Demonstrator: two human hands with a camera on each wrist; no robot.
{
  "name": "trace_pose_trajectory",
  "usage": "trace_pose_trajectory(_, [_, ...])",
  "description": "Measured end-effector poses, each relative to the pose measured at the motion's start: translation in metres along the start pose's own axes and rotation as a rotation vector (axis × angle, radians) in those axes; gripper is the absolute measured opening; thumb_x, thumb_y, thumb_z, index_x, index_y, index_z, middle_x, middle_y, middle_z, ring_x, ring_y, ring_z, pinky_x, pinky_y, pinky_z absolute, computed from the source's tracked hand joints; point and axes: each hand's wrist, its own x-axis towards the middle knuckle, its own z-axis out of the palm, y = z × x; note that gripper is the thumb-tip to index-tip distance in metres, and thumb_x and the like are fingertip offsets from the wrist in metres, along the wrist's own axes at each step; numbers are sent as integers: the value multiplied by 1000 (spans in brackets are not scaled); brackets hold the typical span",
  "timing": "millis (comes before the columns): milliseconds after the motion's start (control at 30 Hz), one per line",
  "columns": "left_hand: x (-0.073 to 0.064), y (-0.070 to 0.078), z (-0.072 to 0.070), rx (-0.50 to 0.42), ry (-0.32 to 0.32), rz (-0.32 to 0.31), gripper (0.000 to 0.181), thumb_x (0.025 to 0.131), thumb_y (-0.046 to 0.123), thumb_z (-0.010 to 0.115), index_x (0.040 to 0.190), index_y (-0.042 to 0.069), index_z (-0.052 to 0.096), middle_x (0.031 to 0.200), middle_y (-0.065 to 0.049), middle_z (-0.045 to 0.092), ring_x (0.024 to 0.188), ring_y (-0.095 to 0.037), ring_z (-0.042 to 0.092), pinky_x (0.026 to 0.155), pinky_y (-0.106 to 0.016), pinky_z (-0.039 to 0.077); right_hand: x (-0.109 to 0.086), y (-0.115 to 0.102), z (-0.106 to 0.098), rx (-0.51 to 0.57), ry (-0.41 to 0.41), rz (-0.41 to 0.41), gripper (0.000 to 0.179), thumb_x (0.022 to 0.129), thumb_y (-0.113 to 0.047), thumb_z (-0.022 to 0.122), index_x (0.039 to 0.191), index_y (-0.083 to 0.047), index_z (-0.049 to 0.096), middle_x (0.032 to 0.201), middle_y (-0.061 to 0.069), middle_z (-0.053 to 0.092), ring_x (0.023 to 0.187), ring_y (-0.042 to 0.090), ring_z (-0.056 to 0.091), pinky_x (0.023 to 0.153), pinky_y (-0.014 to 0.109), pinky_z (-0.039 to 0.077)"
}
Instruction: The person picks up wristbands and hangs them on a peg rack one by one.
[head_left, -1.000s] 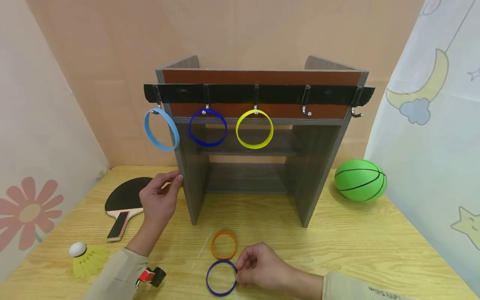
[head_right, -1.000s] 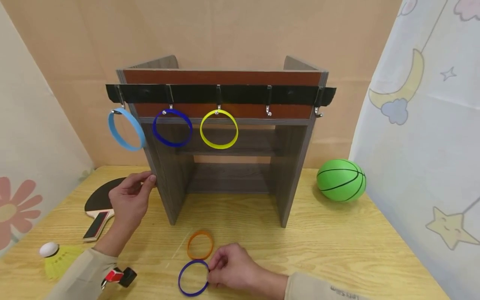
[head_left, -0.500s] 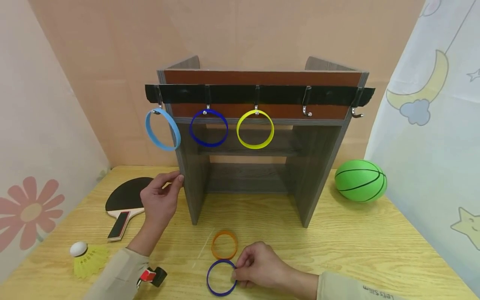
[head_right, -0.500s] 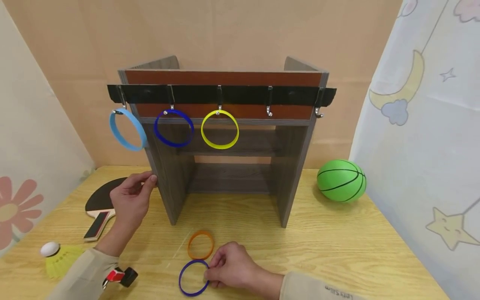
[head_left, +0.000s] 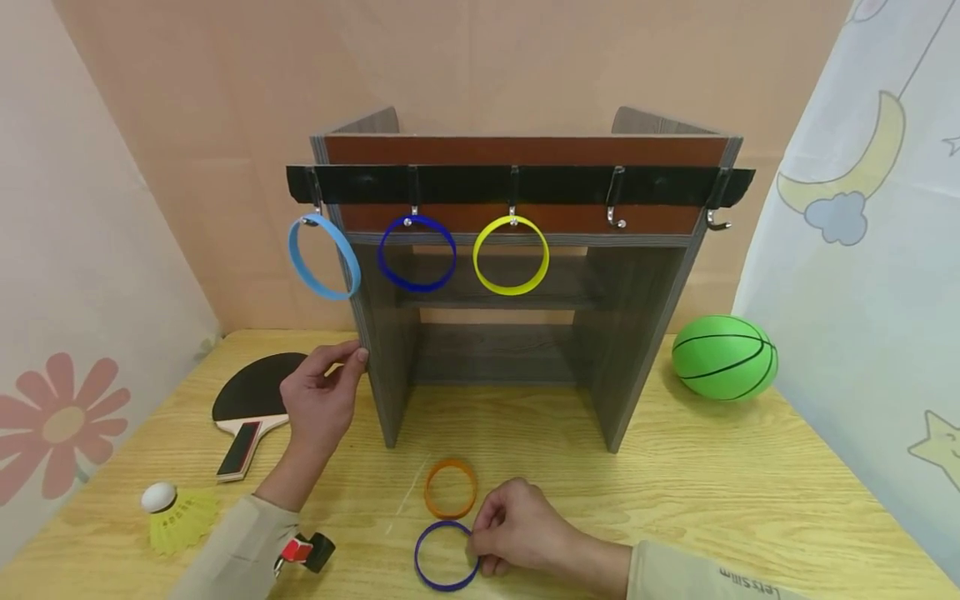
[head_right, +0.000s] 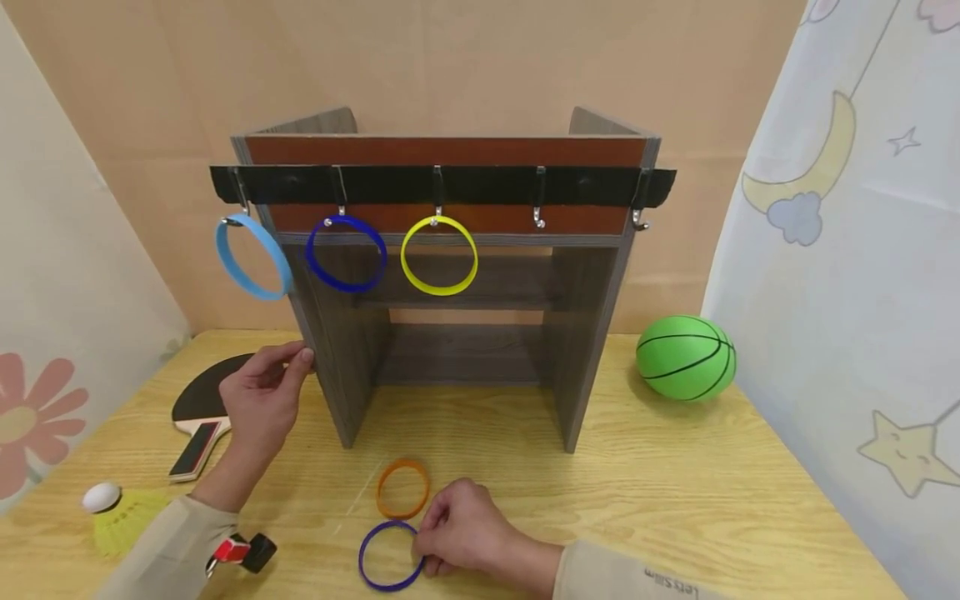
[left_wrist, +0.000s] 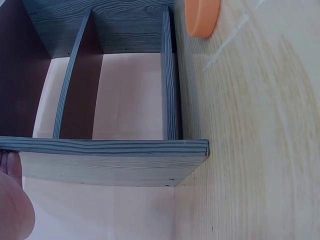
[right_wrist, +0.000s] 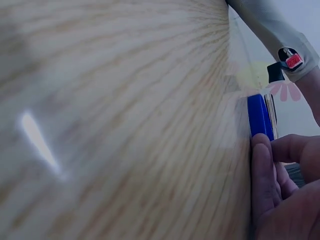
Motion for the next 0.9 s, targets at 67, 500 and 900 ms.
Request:
trace_pose_trajectory(67, [0, 0, 0, 2, -1, 2, 8, 83, -11, 66, 89, -16, 67, 78, -22, 64, 73, -9, 65, 72, -23, 55, 0, 1, -1, 2, -8, -3, 10, 76, 1, 69, 69, -2, 63, 57, 8, 61, 48, 18, 62, 45, 29, 54])
trace_pose_trajectory(500, [2, 11, 3, -1, -10, 4, 8, 81, -16, 64, 88, -21, 63, 77, -25, 63, 72, -8, 65, 72, -20, 55, -14, 6, -19, 48, -120, -52, 9, 81, 1, 67, 74, -1, 62, 62, 7, 61, 52, 14, 60, 40, 19, 47])
trace_pose_trajectory(900, [0, 0, 2, -47, 2, 11, 10, 82, -13, 66, 88, -20, 65, 79, -22, 65, 72, -9, 65, 71, -20, 55, -32, 18, -59, 235, -206, -70, 11, 79, 5, 65, 82, 12, 57, 76, 14, 64, 64, 19, 63, 53, 23, 54])
